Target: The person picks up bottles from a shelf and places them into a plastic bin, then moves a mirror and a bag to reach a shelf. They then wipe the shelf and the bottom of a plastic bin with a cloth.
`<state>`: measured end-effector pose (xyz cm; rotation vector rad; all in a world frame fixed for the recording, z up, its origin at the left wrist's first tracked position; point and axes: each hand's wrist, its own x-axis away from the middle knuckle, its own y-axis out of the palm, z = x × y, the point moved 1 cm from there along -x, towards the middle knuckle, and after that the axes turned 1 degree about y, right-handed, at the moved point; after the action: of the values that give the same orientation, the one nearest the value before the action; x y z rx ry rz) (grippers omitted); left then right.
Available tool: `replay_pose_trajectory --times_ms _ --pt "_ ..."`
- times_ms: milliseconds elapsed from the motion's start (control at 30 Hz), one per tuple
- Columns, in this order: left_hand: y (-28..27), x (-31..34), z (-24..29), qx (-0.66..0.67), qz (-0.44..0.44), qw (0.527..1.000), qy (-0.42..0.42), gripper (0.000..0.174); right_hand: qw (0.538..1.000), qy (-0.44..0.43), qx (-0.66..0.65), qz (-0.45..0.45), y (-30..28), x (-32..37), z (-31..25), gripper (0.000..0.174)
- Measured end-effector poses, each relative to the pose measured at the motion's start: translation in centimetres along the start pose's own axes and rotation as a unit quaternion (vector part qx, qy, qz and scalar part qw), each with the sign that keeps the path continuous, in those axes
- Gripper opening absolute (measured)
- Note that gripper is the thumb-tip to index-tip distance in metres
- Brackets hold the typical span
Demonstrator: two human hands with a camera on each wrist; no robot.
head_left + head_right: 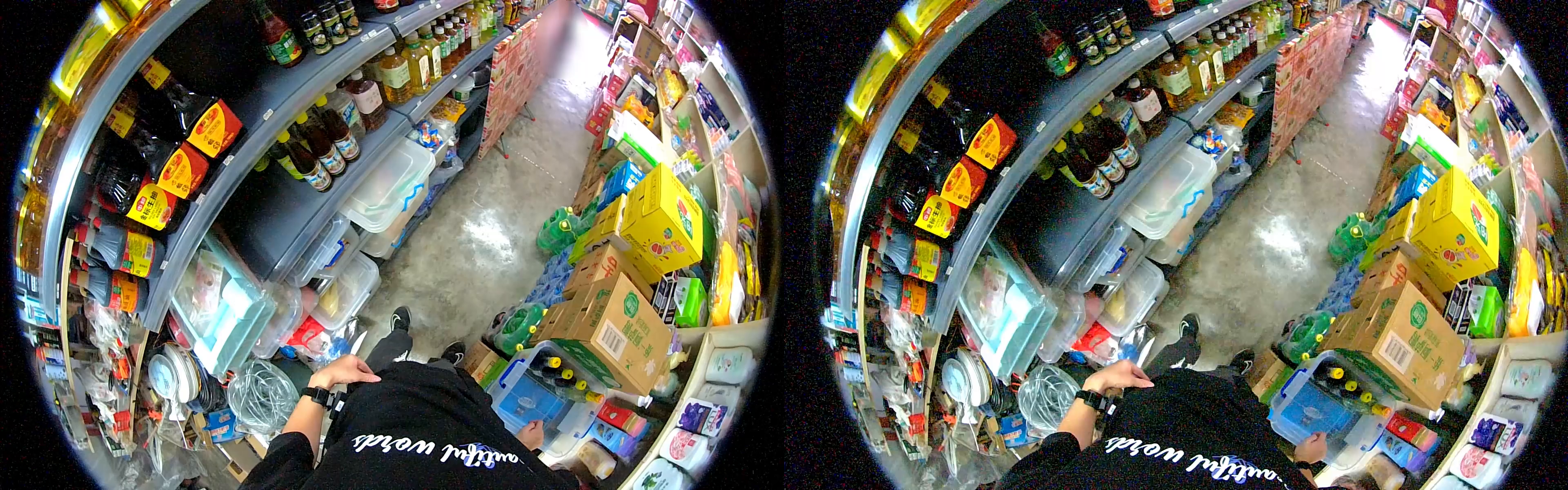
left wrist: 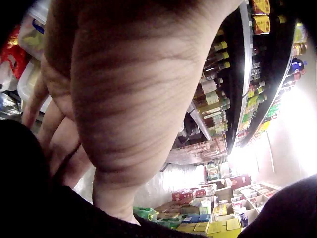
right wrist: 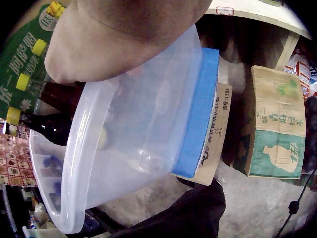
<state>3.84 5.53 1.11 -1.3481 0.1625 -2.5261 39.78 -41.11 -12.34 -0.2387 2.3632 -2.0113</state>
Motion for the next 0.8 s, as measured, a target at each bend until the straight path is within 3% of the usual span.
replay_pose_trajectory --times_ms 800 --pt "0.4 0.4 0.1 0.004 -0.001 1.0 -0.015 0.055 1.0 -0.008 -0.002 0.011 0.4 -0.1 0.3 0.019"
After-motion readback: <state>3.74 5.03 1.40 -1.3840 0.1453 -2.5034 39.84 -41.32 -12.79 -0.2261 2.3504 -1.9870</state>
